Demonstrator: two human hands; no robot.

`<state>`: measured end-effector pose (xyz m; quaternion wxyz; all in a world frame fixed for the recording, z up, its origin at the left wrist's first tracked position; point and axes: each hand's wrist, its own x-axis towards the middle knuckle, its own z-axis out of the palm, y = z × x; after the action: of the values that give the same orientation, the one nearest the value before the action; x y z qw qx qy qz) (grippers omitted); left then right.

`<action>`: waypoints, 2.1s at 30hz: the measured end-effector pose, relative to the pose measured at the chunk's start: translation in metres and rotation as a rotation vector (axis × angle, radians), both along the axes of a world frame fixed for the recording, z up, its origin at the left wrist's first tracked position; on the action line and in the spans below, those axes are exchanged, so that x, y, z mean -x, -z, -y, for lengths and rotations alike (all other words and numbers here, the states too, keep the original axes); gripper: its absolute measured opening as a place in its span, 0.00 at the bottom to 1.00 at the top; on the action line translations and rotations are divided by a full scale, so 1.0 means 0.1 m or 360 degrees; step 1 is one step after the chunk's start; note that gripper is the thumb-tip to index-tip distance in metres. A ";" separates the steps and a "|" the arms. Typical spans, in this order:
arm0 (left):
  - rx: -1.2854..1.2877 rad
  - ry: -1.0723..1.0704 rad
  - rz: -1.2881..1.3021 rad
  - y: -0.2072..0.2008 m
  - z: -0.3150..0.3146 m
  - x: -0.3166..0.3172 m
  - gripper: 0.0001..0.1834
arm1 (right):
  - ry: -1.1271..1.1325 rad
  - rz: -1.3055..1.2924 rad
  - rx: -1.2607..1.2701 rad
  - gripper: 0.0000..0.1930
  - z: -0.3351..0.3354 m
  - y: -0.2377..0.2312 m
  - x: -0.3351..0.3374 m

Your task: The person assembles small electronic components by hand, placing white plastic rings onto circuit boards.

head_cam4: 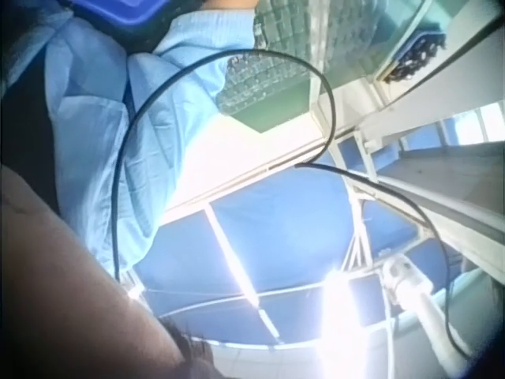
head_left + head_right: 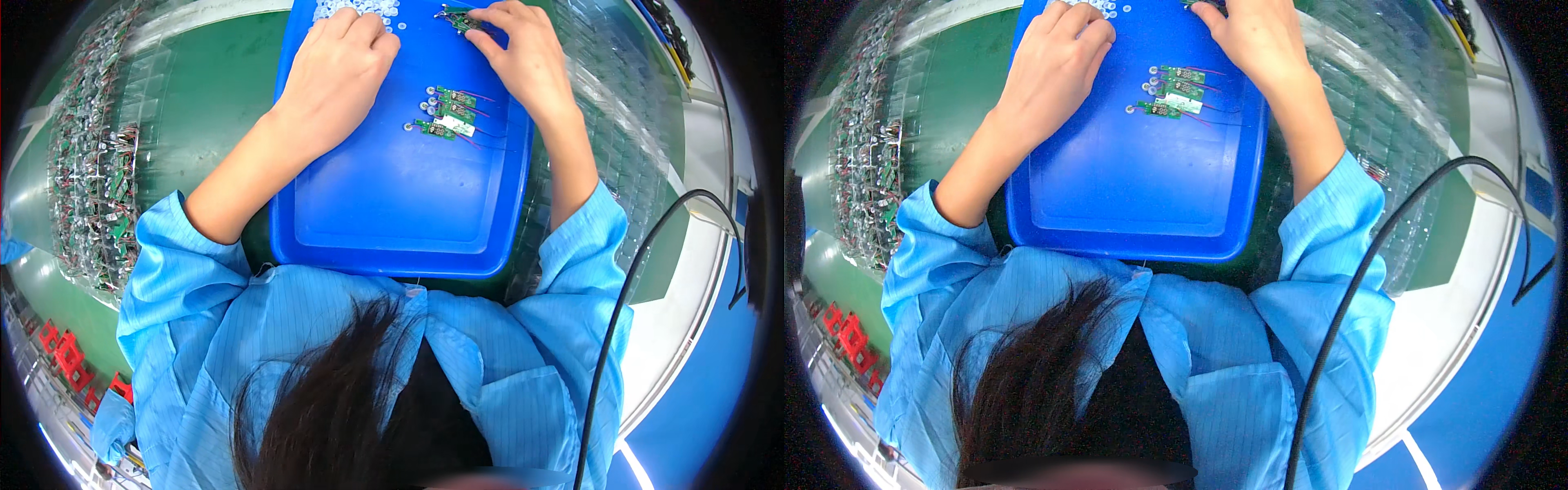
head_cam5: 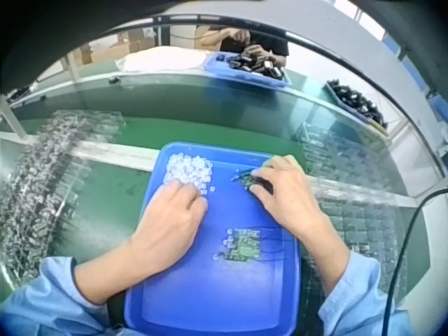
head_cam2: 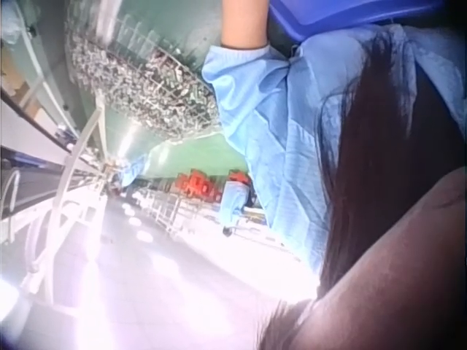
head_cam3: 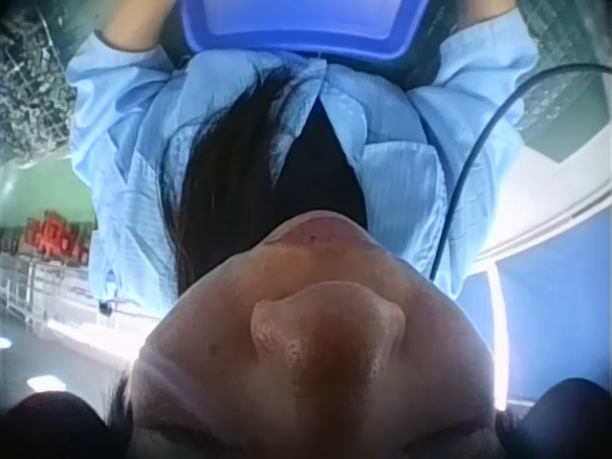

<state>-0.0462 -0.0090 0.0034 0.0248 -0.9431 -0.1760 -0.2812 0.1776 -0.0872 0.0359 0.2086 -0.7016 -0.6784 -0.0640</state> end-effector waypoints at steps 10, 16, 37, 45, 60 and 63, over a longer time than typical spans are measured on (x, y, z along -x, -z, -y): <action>0.0945 0.0068 0.0506 -0.09 -0.16 -0.23 0.08 | -0.0149 -0.0029 -0.0038 0.10 -0.25 0.00 -0.04; 0.1206 0.0011 0.0456 -0.17 -0.21 -0.20 0.09 | -0.0264 0.0082 -0.0060 0.08 -0.35 0.23 -0.11; 0.0995 0.0355 -0.0083 -0.10 -0.24 -0.27 0.09 | -0.0103 -0.1544 0.0058 0.09 -0.07 0.24 -0.19; 0.1038 0.0160 -0.0143 -0.03 -0.09 -0.32 0.10 | 0.0001 -0.1809 0.0208 0.12 -0.08 0.18 -0.11; 0.0352 0.0352 0.0179 0.32 -0.11 -0.41 0.06 | -0.0078 -0.1815 0.0335 0.11 -0.12 0.16 -0.06; 0.0350 0.0236 0.0060 0.22 0.00 -0.38 0.05 | -0.0074 -0.1921 0.0363 0.09 -0.10 0.12 -0.03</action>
<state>-0.0078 -0.0094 -0.0188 -0.1029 -0.9451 -0.1361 -0.2789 0.1811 -0.0772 0.0235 0.4807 -0.6171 -0.4583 0.4220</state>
